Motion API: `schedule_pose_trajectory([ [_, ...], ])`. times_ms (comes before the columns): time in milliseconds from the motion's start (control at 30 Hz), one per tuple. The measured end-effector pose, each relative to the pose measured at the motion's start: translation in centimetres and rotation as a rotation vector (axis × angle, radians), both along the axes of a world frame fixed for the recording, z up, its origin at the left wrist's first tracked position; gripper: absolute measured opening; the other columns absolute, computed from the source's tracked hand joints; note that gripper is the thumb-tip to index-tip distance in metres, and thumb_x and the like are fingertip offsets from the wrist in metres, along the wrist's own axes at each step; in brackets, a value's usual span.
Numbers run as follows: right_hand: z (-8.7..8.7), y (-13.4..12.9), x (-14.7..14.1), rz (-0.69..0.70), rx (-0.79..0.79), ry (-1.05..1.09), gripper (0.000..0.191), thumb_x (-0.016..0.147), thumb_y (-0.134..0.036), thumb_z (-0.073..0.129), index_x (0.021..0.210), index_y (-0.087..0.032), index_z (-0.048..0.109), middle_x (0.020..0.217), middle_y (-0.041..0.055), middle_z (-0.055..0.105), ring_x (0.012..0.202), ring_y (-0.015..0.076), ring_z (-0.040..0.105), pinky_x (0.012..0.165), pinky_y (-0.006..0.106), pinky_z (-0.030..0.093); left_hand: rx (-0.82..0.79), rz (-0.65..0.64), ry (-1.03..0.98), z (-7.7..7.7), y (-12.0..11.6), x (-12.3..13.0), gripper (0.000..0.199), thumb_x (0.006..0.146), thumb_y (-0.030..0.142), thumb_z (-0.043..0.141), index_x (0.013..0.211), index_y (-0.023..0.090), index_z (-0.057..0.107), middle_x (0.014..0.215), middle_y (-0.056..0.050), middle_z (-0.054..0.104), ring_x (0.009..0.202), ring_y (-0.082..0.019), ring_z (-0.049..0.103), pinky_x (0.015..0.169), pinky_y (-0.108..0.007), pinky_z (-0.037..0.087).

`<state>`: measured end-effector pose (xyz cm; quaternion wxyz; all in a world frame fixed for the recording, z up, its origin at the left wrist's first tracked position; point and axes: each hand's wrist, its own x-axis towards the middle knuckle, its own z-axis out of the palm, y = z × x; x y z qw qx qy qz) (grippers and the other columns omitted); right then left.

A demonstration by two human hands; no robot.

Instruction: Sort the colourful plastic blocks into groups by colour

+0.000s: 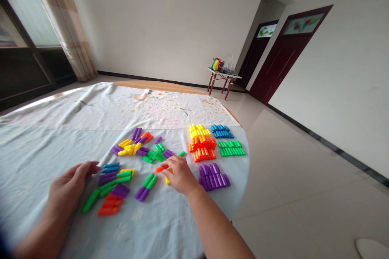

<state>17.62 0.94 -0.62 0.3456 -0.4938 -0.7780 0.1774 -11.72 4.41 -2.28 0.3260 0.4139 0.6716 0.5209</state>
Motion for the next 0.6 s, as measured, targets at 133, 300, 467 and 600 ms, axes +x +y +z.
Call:
schedule_pose_trajectory([
  [133,0.9,-0.7,0.3,0.168,-0.032,0.003,0.029,0.077,-0.003,0.055,0.095,-0.022,0.065,0.100,0.0012,0.066,0.100,0.0146,0.058,0.092,0.030,0.041,-0.001,0.010,0.005,-0.1,0.1,-0.1,0.033,0.073,0.052,0.052,0.083,0.024,0.067,0.070,-0.002,0.067,0.075,-0.020,0.058,0.069,-0.031,0.046],
  [300,0.8,-1.3,-0.1,0.058,0.024,-0.097,0.026,0.073,-0.017,0.066,0.098,-0.021,0.064,0.104,0.0044,0.064,0.102,0.0189,0.057,0.093,0.034,0.039,-0.002,0.006,0.024,0.2,-0.1,0.1,0.036,0.072,0.053,0.052,0.084,0.023,0.067,0.072,-0.004,0.067,0.074,-0.021,0.058,0.068,-0.033,0.048],
  [467,0.3,-1.4,-0.9,-0.024,0.035,-0.224,0.037,0.063,-0.036,0.078,0.093,-0.022,0.063,0.091,0.0032,0.066,0.094,0.0225,0.056,0.087,0.037,0.038,-0.001,0.030,0.057,1.0,-0.4,0.5,0.035,0.070,0.055,0.051,0.081,0.026,0.067,0.073,-0.004,0.068,0.074,-0.022,0.060,0.066,-0.034,0.051],
  [600,0.5,-1.4,-1.1,0.025,0.032,-0.219,0.040,0.063,-0.029,0.079,0.099,-0.023,0.062,0.093,0.0020,0.067,0.096,0.0223,0.056,0.090,0.038,0.038,-0.033,0.066,0.074,0.4,-0.1,0.0,0.037,0.065,0.058,0.053,0.079,0.027,0.069,0.070,-0.001,0.069,0.076,-0.024,0.063,0.061,-0.033,0.052],
])
